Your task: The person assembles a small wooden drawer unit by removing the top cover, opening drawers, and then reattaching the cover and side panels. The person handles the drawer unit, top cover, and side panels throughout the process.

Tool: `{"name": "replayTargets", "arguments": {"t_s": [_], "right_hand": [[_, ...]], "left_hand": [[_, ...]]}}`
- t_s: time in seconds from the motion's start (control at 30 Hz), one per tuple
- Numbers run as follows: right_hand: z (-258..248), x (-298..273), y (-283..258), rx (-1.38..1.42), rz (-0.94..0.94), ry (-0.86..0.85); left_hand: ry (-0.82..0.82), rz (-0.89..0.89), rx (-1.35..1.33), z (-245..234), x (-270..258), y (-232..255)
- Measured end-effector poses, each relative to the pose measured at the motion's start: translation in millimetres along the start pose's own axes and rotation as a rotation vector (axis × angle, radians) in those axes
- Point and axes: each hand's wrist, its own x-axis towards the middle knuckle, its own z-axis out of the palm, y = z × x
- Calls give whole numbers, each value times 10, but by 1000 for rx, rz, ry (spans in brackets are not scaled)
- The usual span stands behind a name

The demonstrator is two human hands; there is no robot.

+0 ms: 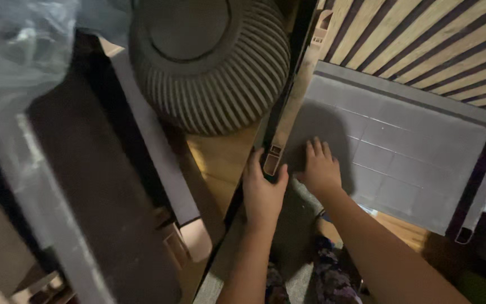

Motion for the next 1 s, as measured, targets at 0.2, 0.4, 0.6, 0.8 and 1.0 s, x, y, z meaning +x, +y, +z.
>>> {"name": "replayTargets", "arguments": {"t_s": [0.2, 0.4, 0.6, 0.8, 1.0], "right_hand": [[315, 191, 62, 40, 142, -162], [514, 206, 70, -72, 95, 1], [240, 215, -83, 22, 179, -214], [189, 147, -72, 59, 159, -184], [182, 187, -71, 38, 168, -186]], "left_hand": [[63, 67, 37, 132, 158, -104], [-5, -177, 25, 110, 134, 107], [-77, -370, 70, 14, 135, 369], [-76, -376, 78, -25, 170, 484], [-131, -422, 94, -74, 226, 494]]}}
